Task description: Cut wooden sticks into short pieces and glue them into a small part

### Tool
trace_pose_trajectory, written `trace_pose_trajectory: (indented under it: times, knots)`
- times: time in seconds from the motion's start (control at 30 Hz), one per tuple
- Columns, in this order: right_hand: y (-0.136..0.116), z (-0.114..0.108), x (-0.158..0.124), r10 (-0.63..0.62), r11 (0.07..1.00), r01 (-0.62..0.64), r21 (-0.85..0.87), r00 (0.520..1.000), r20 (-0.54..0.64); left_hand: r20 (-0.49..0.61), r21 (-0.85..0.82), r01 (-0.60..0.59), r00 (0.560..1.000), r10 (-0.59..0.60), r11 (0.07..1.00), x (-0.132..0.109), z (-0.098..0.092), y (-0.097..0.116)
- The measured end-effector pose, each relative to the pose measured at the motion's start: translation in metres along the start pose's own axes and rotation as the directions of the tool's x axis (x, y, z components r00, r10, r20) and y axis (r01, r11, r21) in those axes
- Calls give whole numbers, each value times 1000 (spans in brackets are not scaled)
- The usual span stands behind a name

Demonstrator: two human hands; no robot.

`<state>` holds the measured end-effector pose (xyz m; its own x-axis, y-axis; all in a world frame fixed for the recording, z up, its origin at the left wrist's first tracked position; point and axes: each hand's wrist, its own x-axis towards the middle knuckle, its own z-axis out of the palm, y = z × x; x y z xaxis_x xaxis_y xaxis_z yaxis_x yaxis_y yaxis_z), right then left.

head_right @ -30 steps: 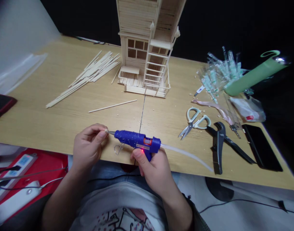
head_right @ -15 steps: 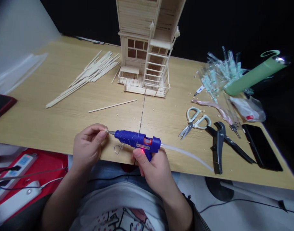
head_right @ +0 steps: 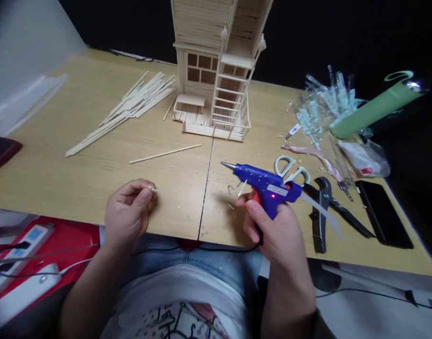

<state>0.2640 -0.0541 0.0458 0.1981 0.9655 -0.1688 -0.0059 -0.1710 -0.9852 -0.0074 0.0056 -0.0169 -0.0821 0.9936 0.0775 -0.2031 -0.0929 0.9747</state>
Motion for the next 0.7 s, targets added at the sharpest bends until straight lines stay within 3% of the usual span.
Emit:
trace_pose_trajectory:
  times: [0.07, 0.2, 0.3, 0.37, 0.43, 0.5, 0.53, 0.6, 0.7]
  knots:
    - [-2, -17, 5, 60, 988, -64, -138, 998, -31, -2, -8, 0, 1000, 0, 1000, 0, 0, 0]
    - [4, -36, 11, 244, 929, -229, -292, 970, 15, -7, -8, -15, 1000, 15, 1000, 1, 0, -1]
    - [11, -41, 13, 270, 869, -278, -410, 960, -80, -3, -6, -20, 1000, 20, 1000, 1, -1, -1]
    - [13, -42, 14, 195, 748, -273, -605, 962, -192, -5, -3, -23, 1000, 23, 1000, 1, -1, -1]
    - [14, -41, 13, 38, 514, -257, -818, 960, -278, -7, -1, -24, 1000, 24, 1000, 1, 0, 0]
    - [14, -38, 11, -138, 298, -244, -923, 946, -294, -8, -1, -31, 999, 31, 1000, 1, 0, 0]
    - [13, -35, 9, -223, 245, -231, -941, 931, -287, -11, -3, -36, 999, 36, 999, 1, 1, -1]
    - [11, -25, 4, -393, 246, -174, -953, 881, -263, -15, -7, -45, 999, 45, 999, 1, 1, -1]
    - [8, 5, -2, -529, 397, 102, -912, 838, -136, -14, -14, -50, 999, 50, 999, 1, 2, -1]
